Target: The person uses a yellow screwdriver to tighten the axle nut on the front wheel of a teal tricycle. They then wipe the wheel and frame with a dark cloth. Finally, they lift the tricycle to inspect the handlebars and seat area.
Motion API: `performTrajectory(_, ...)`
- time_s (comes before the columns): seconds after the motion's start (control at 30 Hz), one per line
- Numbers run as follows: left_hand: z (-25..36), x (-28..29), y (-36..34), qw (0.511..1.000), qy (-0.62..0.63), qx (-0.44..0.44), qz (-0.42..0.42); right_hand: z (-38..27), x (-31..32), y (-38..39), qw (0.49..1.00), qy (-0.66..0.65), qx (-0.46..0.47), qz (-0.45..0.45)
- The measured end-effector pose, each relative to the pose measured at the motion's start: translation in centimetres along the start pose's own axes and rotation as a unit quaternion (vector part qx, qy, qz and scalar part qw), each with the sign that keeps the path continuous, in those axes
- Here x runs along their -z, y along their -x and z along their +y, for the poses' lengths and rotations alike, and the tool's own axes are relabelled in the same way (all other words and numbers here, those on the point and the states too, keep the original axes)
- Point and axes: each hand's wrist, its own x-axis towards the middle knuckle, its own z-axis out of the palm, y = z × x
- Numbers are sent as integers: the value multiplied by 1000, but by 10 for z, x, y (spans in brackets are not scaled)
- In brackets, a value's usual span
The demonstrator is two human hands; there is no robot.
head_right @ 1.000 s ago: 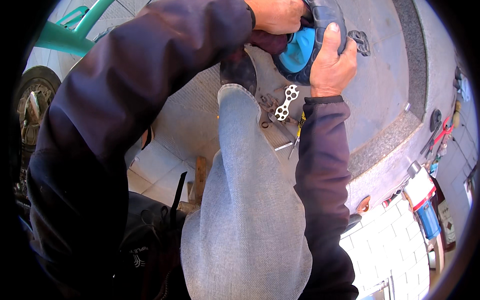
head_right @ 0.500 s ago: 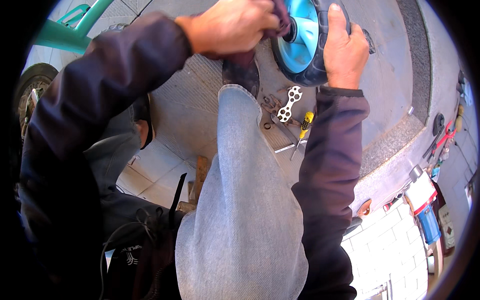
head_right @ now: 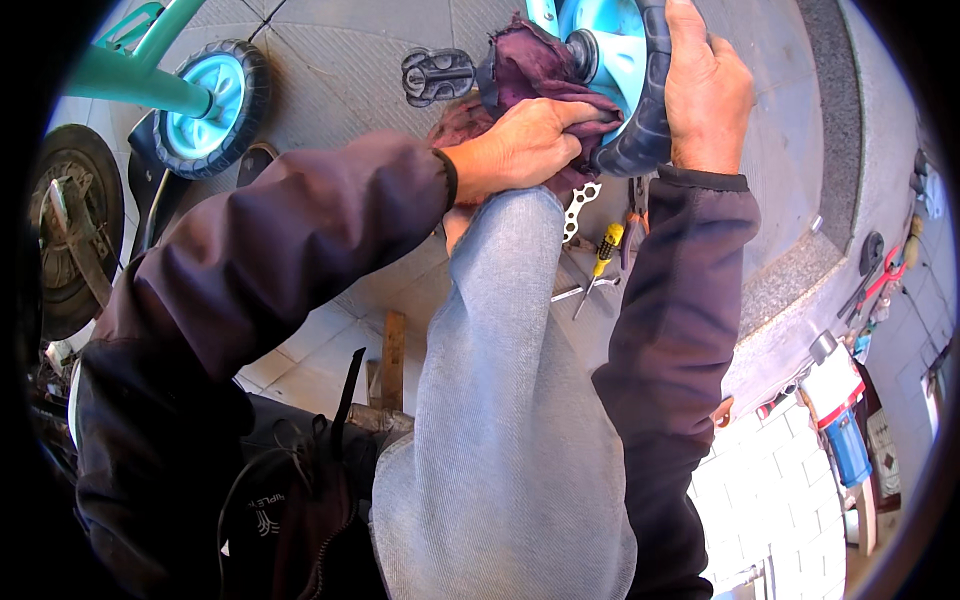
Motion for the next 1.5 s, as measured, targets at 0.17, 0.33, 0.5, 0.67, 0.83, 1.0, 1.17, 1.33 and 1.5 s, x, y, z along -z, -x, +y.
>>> performTrajectory(0.17, -5, 10, -5, 982, -180, 9, -61, -2, -3, 4, 1000, -20, 7, 9)
performTrajectory(0.33, -3, 13, -11, 929, -343, -100, -92, -2, 1, 2, 1000, -4, -5, 3)
performTrajectory(0.5, 5, 4, -9, 901, -408, -116, -88, -2, -2, 1, 1000, -8, 8, 11)
performTrajectory(0.67, -12, 21, 25, 960, -259, 100, -6, -6, -4, 6, 1000, -8, 6, 15)
performTrajectory(0.83, -19, 5, 22, 981, -189, 23, 32, -12, -1, 14, 990, 66, 119, -47)
performTrajectory(1.0, -10, 3, 7, 976, -214, 35, -22, -10, 7, 9, 998, -4, 47, -43)
performTrajectory(1.17, -15, 14, 13, 983, -170, 62, 35, 28, 31, 31, 989, -111, -47, 81)
performTrajectory(1.33, -30, 13, 15, 978, -142, 154, 18, 215, 116, 116, 944, 320, -83, 6)
performTrajectory(1.5, -28, 20, 25, 977, -135, 163, 24, 200, 77, 191, 892, 383, -230, -72)
